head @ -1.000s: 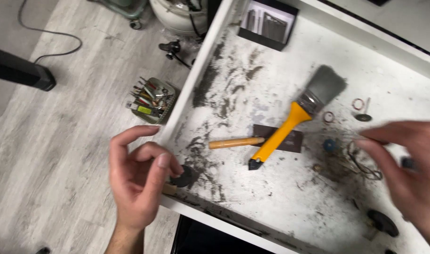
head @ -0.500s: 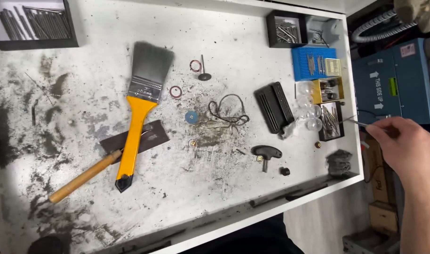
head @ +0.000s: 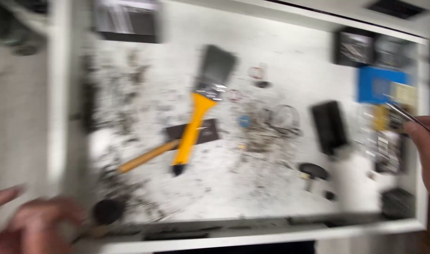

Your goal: The person cleans a cluttered white drawer by picking up small hardware items like screws and washers and placing them into a container. They then use a paintbrush to sweep dust and debris from the drawer's surface and corners.

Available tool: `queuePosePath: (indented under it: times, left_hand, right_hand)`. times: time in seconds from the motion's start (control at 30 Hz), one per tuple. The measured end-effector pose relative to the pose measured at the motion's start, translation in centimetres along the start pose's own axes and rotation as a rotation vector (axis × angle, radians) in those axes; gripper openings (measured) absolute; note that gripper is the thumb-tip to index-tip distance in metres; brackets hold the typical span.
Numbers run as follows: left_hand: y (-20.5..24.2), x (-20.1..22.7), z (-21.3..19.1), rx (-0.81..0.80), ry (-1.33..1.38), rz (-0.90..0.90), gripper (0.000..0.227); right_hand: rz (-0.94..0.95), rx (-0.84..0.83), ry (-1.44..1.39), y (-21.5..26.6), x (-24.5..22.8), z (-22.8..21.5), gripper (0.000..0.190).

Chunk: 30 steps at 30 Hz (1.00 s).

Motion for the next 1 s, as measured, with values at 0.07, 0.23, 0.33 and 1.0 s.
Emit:
queuePosePath:
  times: [0.07,0.23,0.33,1.0]
  left_hand:
    - [-1.8,3.2,-0.5,0.242,0.345,-0.203,0.014]
    - [-2.6,3.4,-0.5,0.475,0.84,-0.307,0.034]
    - [-2.6,3.4,-0.6,0.462,0.939,-0.295,0.034]
    - [-2.6,2.8,-0.7,0.447,1.01,-0.25,0.033]
  right_hand:
    - [-0.155,-0.083,-0.011,0.5,-9.8,4.4,0.02]
    - [-1.204,0.046,0.162,0.2,-29.3,11.9,0.015]
    - [-1.452,-0.006,0.221,0.0,-37.0,15.6,0.032]
    - [-1.587,-0.012,0.599,-0.7,-41.7,23.2,0.043]
Point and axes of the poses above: each hand's wrist, its own y-axis away from the middle knuckle, its own z-axis out of the palm, x = y × z, the point moved 2 cm from there along -y, towards the middle knuckle, and after that the axes turned 7 degrees about z, right-handed, at the moved point
